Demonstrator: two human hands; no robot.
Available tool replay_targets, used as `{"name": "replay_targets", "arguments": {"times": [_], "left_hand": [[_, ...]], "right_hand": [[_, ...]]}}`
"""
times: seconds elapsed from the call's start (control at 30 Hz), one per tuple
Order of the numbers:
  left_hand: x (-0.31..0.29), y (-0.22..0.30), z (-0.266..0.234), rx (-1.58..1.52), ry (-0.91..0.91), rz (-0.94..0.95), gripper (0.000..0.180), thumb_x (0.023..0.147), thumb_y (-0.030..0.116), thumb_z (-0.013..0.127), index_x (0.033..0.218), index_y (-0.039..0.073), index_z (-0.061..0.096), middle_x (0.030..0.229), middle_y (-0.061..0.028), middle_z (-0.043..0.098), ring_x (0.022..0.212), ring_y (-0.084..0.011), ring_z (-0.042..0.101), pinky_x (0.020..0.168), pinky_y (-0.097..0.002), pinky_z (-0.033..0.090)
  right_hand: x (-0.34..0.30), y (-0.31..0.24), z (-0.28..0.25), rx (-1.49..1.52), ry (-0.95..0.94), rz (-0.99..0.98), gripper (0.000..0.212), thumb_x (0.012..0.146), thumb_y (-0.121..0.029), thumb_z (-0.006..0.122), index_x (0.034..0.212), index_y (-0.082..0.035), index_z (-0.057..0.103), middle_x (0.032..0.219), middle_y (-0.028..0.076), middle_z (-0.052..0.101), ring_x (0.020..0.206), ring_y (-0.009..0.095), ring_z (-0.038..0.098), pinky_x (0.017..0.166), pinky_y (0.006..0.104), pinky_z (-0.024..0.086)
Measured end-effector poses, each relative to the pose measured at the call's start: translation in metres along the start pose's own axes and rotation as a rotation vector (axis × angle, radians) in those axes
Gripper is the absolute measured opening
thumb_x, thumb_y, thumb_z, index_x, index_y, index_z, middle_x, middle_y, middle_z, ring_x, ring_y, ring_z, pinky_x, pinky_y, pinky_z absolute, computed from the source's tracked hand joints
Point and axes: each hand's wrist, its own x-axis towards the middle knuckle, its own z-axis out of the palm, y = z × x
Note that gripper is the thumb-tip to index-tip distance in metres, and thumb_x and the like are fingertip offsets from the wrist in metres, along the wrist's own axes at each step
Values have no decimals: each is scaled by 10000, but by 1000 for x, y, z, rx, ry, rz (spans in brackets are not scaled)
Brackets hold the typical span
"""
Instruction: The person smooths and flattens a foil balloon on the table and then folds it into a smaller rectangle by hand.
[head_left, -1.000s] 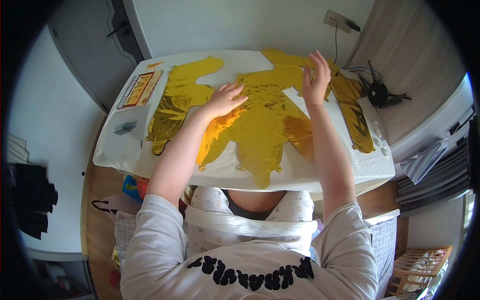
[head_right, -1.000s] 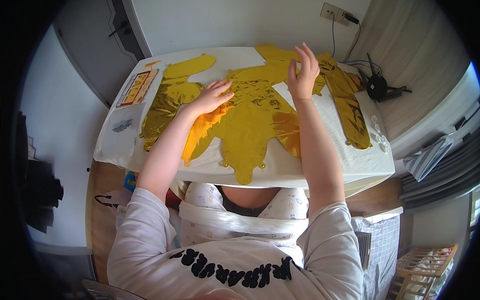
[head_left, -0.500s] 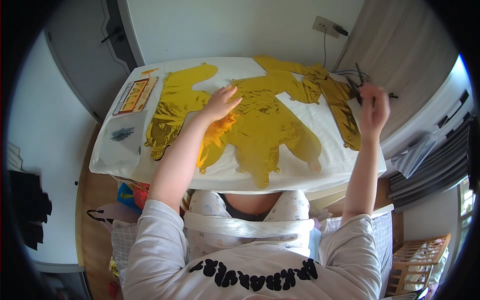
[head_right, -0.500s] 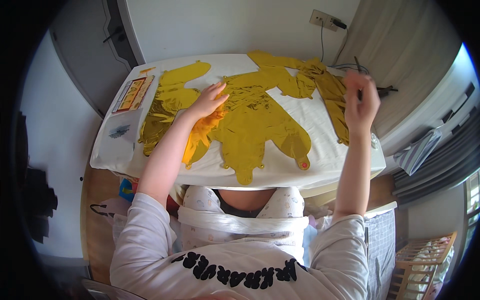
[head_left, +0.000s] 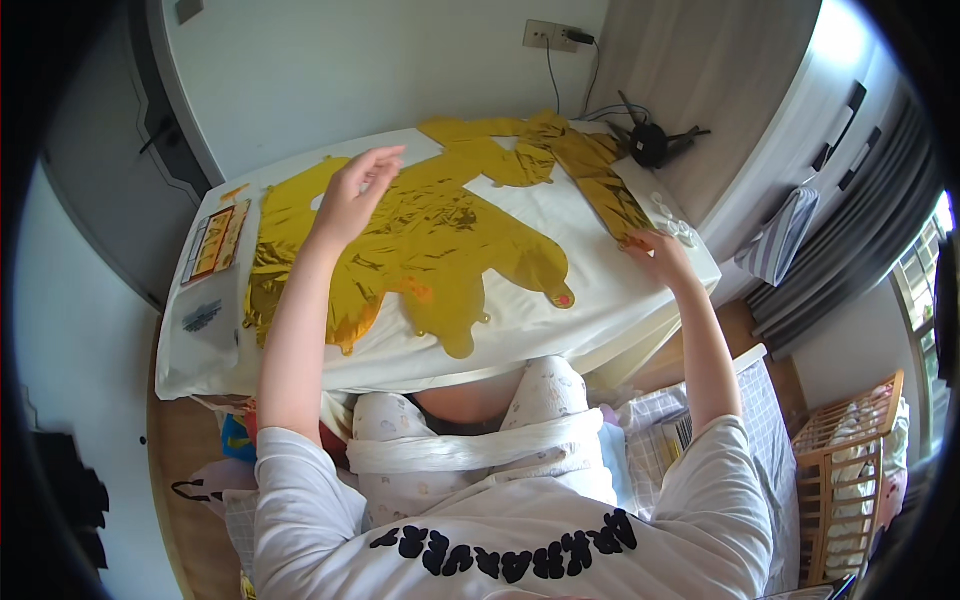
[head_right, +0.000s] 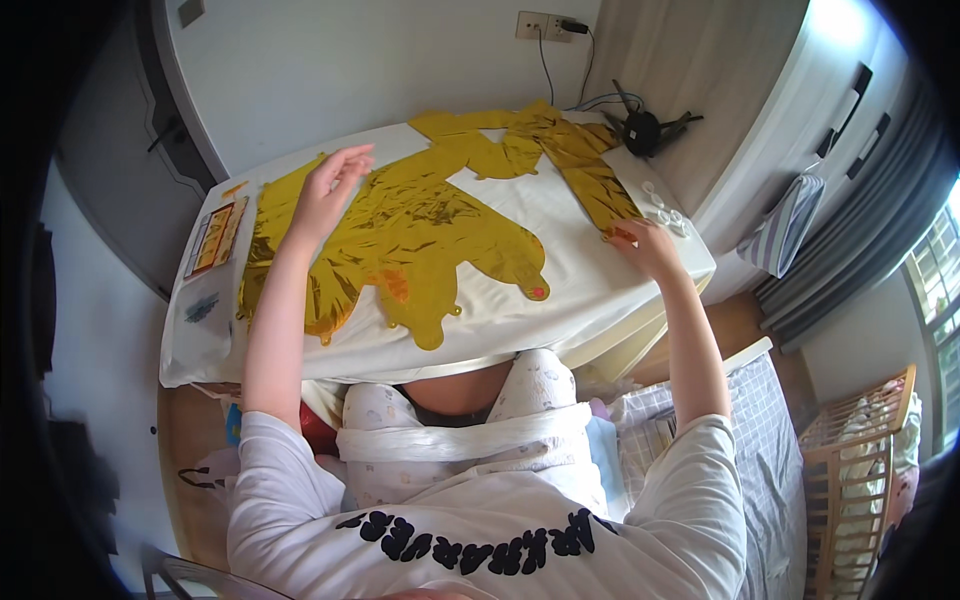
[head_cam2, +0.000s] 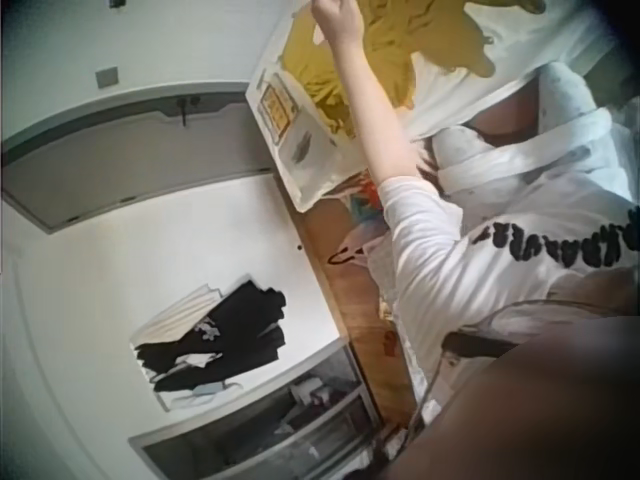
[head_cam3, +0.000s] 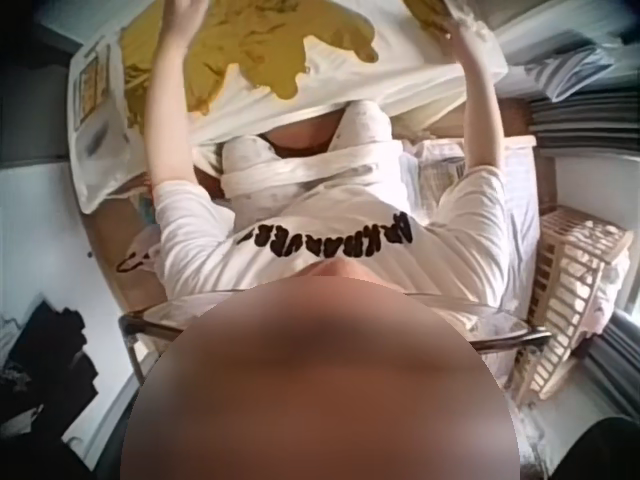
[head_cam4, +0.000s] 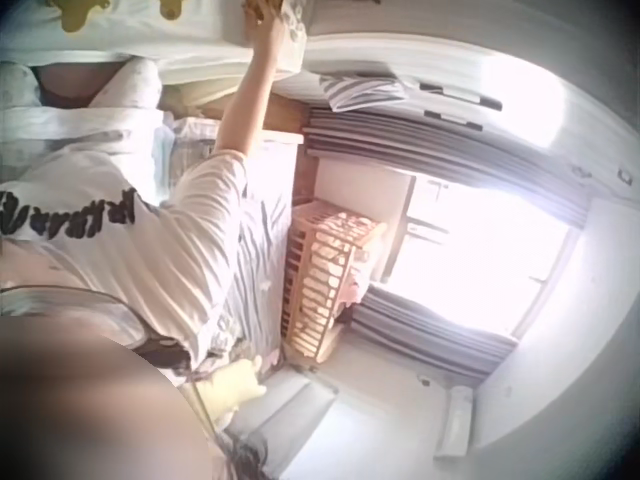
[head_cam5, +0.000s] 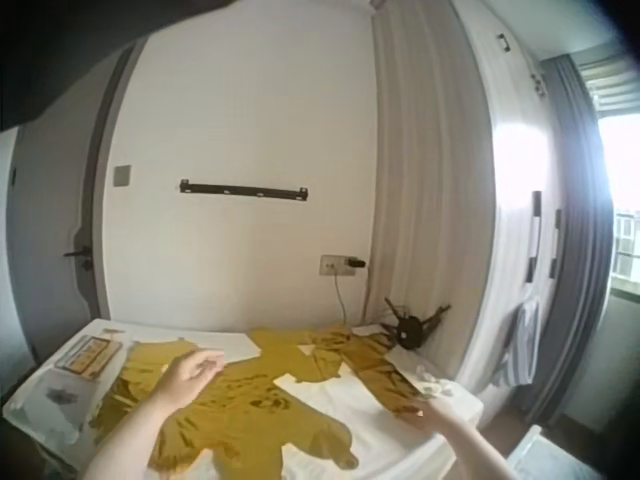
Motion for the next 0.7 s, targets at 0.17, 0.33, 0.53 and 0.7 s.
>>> {"name": "replay_targets", "arguments": {"times": [0.17, 0.33, 0.53, 0.7], "left_hand": [[-20, 63, 20, 102, -310, 106, 328, 1064, 310, 572, 1310, 118, 673, 1181, -97, 736, 1111, -218, 690, 976, -371, 540], [-57, 96, 75, 43, -528, 183, 366, 1048, 339, 594, 1310, 94, 664, 1172, -90, 746, 1083, -221, 706, 955, -369, 554], [-78, 136, 190, -163, -564, 83, 502, 1036, 392, 598, 1427, 81, 546, 1218, -148, 719, 1121, -295, 702, 963, -396, 557], [-52, 138, 284, 11, -336, 66, 516, 1013, 407, 595, 1386, 51, 569, 1377, -161, 627, 1304, -295, 584, 1084, -434, 468]], "right_hand": [[11, 24, 8, -194, 39, -263, 254, 956, -252, 694, 1147, -90, 739, 1103, 112, 743, 987, 290, 700, 860, 405, 558], [11, 20, 8, -226, 92, -301, 189, 956, -205, 658, 1090, -112, 753, 1046, 94, 751, 945, 311, 698, 818, 414, 564], [1, 17, 4, -228, 175, -147, 150, 927, -206, 684, 1020, -123, 766, 920, 96, 761, 828, 324, 712, 757, 424, 568], [13, 17, 1, -51, 208, 27, 168, 908, -216, 724, 1022, -100, 765, 903, 129, 764, 843, 310, 738, 751, 407, 580]]}}
